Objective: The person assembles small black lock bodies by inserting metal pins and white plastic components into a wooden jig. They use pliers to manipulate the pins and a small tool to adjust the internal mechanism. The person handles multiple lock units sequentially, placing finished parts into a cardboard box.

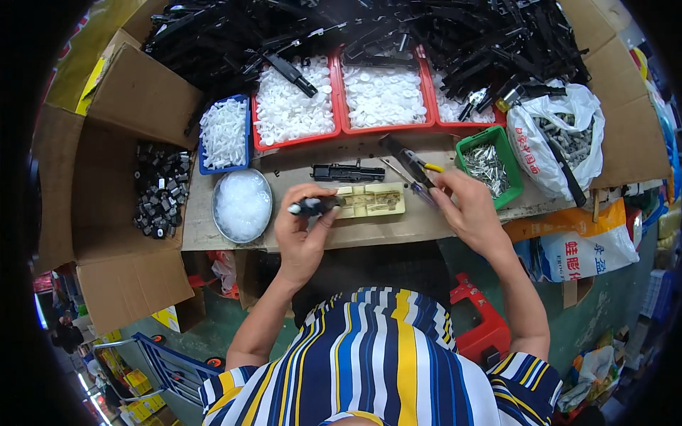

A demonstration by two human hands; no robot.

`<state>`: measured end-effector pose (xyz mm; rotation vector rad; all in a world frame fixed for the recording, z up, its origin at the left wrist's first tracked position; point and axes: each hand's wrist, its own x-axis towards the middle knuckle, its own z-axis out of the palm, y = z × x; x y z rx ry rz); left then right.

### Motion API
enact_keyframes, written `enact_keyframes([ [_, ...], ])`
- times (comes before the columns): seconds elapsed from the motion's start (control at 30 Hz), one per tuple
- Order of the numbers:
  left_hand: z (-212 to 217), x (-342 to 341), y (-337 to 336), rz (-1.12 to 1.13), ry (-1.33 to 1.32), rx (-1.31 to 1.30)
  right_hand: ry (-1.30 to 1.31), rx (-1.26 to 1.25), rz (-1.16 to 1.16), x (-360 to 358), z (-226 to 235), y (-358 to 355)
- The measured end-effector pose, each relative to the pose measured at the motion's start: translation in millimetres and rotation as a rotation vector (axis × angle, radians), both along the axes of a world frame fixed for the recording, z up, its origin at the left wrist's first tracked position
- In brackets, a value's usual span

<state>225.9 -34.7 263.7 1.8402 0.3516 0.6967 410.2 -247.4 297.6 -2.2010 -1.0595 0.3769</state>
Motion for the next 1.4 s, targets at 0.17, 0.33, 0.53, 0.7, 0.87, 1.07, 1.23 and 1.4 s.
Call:
enact_keyframes([
  [0.17,5.1,6.8,-4.6,-0.030,-0.092,-0.475,0.255,0.051,-0.161,-3.5,-5.0,-24.4],
  [0.33,8.1,3.3,-4.2,-0.014,-0.171,-0.655,-0.609,-0.190,-0.025,9.0,-23.1,-3.2],
  [0.53,9.9,-21.8,-1.5,0.103,-0.136,-0.676,-0.676,-0.108,0.118,-12.6,-17.3,54.7],
  [0.7,10.4,-32.6,-6.1,0.124,-0.109,-0.686,-0.484,0.126,0.399,3.1,-43.4,99.1],
  [0.87,13.5,-39.1,-6.7,0.127,-0.110,-0.687,-0.493,-0.084,0.448,14.0,-42.9,124.9],
  [1.07,15.1,-39.9,-3.5,0.126,-0.123,-0.718,-0.158,0.110,0.251,4.6,18.5,53.4],
  [1.23,16.0,-37.1,-9.4,0.049,-0.134,-0.661,0.629,0.175,-0.024,-23.0,26.2,-88.8],
  [1.4,20.6,-25.7,-27.2,-0.031,-0.142,-0.648,1.097,0.370,-0.570,-82.1,-85.0,-215.9],
])
